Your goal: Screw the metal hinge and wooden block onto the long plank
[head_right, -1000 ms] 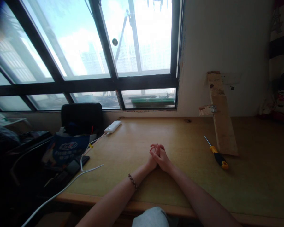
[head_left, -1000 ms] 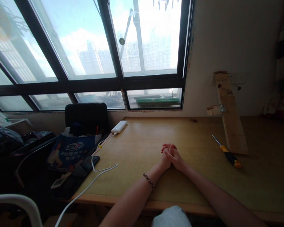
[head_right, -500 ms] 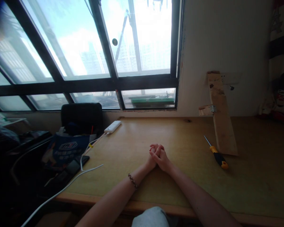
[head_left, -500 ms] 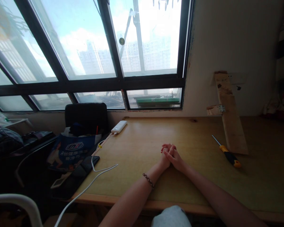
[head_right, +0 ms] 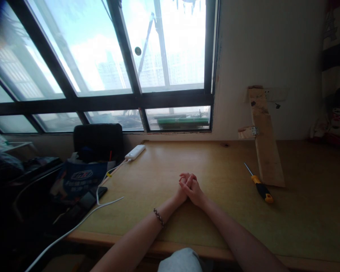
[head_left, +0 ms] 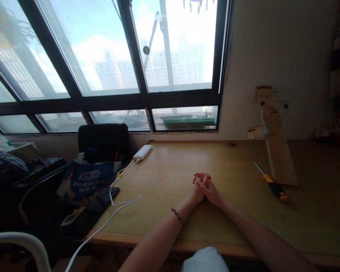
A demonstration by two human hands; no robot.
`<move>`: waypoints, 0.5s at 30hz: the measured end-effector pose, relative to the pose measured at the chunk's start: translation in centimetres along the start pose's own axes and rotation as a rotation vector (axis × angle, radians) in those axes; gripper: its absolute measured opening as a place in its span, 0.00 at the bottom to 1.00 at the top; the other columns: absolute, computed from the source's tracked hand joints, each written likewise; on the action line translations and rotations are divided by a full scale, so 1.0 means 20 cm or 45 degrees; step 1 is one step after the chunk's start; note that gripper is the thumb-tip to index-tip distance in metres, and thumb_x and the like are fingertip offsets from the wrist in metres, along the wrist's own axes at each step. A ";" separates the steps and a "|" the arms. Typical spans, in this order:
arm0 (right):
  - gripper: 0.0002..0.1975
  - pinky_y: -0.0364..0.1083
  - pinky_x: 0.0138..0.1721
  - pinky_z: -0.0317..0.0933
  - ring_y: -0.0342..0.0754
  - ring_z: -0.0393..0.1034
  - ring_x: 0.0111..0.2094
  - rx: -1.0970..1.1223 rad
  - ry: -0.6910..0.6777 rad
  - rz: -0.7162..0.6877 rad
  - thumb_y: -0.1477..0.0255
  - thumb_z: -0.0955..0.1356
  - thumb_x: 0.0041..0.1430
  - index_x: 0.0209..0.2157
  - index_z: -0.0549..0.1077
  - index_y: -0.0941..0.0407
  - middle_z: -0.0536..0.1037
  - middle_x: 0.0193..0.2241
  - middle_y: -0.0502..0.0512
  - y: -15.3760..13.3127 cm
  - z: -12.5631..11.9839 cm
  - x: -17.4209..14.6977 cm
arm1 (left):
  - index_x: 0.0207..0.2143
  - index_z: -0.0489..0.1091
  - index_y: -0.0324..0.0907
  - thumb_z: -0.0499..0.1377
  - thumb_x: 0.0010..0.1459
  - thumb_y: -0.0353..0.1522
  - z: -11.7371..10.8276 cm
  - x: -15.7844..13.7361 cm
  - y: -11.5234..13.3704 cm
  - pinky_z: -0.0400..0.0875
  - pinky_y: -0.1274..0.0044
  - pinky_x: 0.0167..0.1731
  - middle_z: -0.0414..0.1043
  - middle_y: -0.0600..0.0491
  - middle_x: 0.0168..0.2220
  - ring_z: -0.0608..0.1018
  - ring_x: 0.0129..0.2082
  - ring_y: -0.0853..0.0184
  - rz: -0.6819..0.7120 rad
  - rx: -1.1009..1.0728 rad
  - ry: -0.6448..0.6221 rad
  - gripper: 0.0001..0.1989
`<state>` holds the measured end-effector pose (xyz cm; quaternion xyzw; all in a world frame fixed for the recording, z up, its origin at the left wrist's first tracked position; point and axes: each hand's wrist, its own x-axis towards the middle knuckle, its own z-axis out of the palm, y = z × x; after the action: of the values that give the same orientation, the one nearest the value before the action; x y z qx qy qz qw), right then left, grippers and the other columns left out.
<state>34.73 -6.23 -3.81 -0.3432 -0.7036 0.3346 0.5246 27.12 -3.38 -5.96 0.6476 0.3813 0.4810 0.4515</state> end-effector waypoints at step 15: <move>0.15 0.48 0.44 0.59 0.48 0.65 0.39 -0.014 0.010 -0.011 0.64 0.61 0.57 0.43 0.66 0.57 0.70 0.35 0.55 0.00 0.00 0.00 | 0.28 0.60 0.41 0.48 0.57 0.40 0.00 0.00 0.02 0.63 0.75 0.42 0.61 0.52 0.29 0.67 0.34 0.68 -0.035 -0.015 -0.027 0.12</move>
<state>34.69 -6.15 -3.85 -0.3444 -0.7047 0.3272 0.5270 27.03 -3.57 -5.54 0.6447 0.3824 0.4703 0.4658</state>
